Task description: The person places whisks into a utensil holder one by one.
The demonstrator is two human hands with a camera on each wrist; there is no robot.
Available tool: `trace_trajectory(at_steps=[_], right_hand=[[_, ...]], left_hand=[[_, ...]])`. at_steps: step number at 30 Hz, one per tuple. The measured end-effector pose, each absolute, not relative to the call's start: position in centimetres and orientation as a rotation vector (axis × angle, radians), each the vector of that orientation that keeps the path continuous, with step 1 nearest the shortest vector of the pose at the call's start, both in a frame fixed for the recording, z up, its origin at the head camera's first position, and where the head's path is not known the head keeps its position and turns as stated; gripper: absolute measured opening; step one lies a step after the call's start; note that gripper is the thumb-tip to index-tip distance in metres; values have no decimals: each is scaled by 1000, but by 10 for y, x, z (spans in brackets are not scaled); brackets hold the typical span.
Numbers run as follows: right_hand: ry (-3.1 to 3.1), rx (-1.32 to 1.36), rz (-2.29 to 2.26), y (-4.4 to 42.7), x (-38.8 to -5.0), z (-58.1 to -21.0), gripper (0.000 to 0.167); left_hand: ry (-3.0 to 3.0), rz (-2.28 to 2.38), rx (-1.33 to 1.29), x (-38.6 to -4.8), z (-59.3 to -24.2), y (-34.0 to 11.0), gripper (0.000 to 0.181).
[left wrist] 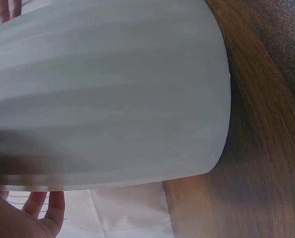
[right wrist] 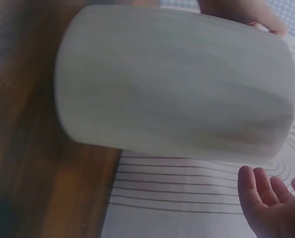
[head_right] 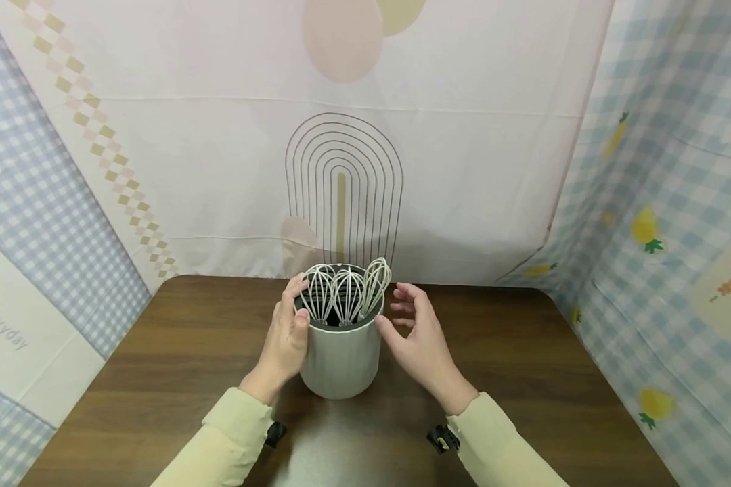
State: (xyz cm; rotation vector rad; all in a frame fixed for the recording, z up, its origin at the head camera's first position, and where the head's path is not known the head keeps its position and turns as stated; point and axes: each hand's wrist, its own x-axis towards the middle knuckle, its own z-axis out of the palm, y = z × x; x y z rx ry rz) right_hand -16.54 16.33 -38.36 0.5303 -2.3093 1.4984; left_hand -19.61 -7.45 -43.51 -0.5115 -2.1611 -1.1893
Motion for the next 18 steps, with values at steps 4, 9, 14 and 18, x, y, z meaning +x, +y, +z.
trace_trajectory(at_steps=[4, 9, 14, 18], right_hand=[[-2368, 519, 1407, 172, -170, -400, 60], [-2421, 509, 1334, 178, -170, -411, 62], [-2445, 510, 1275, 183, -169, -416, 62], [-2464, 497, 1233, 185, -169, -419, 62]], left_hand=[[-2157, -1182, -513, -196, -434, -76, 66], [-2160, -1184, -511, -194, -432, -77, 69], [-2180, -1189, -513, -194, -432, -76, 70], [-2194, -1198, -505, -194, -432, -75, 72]])
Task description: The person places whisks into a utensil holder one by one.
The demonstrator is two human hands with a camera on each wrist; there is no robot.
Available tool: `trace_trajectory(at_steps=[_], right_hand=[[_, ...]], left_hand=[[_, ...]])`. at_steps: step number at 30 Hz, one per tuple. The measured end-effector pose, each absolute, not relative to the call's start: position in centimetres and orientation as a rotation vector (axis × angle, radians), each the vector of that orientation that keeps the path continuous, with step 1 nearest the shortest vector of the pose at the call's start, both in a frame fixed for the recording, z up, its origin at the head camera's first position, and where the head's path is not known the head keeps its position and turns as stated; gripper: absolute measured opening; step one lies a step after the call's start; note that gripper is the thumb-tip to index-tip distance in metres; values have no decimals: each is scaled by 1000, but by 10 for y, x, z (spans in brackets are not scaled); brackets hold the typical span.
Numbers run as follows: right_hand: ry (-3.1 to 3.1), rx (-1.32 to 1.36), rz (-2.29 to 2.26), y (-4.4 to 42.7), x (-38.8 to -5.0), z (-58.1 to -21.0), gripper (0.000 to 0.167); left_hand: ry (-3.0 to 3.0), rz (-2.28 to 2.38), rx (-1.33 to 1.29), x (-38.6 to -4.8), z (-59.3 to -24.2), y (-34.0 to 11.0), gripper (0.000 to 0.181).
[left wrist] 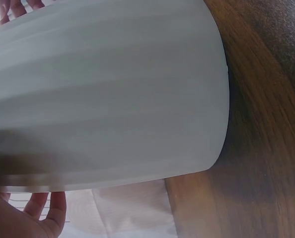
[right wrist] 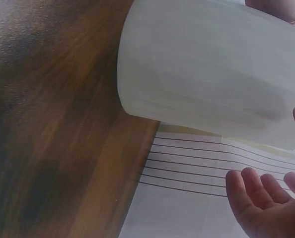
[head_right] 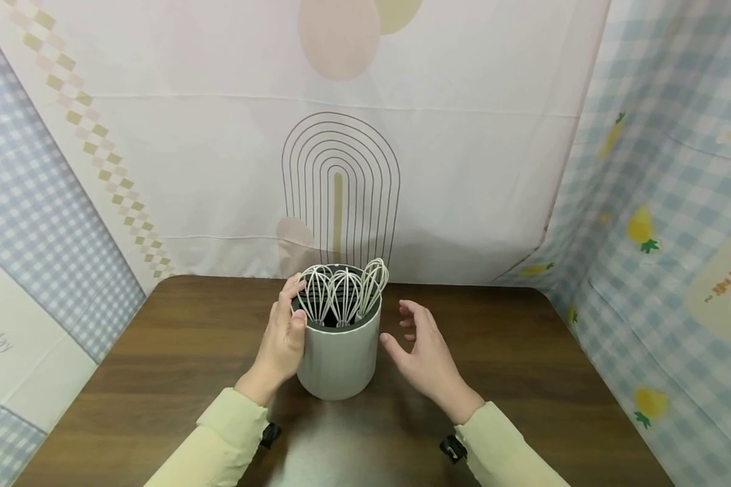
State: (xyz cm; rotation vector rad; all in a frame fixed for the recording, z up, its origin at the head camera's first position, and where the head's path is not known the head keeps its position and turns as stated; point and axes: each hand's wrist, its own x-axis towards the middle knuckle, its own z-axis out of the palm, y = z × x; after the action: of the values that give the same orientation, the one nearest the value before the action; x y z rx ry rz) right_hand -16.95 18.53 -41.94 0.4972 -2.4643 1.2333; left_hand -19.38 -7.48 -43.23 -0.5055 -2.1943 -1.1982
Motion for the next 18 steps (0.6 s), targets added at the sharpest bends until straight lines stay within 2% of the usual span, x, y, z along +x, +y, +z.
trace_trajectory(at_steps=[8, 15, 18], right_hand=[[-2544, 432, 1093, 193, -170, -427, 64], [-2573, 458, 648, 201, -167, -436, 67], [-2525, 500, 469, 205, -168, -441, 69]], left_hand=[[-2203, -1212, -516, -194, -434, -75, 68], [-2341, -1207, -472, -184, -429, -84, 53], [-2445, -1142, -439, -175, -427, -93, 56]])
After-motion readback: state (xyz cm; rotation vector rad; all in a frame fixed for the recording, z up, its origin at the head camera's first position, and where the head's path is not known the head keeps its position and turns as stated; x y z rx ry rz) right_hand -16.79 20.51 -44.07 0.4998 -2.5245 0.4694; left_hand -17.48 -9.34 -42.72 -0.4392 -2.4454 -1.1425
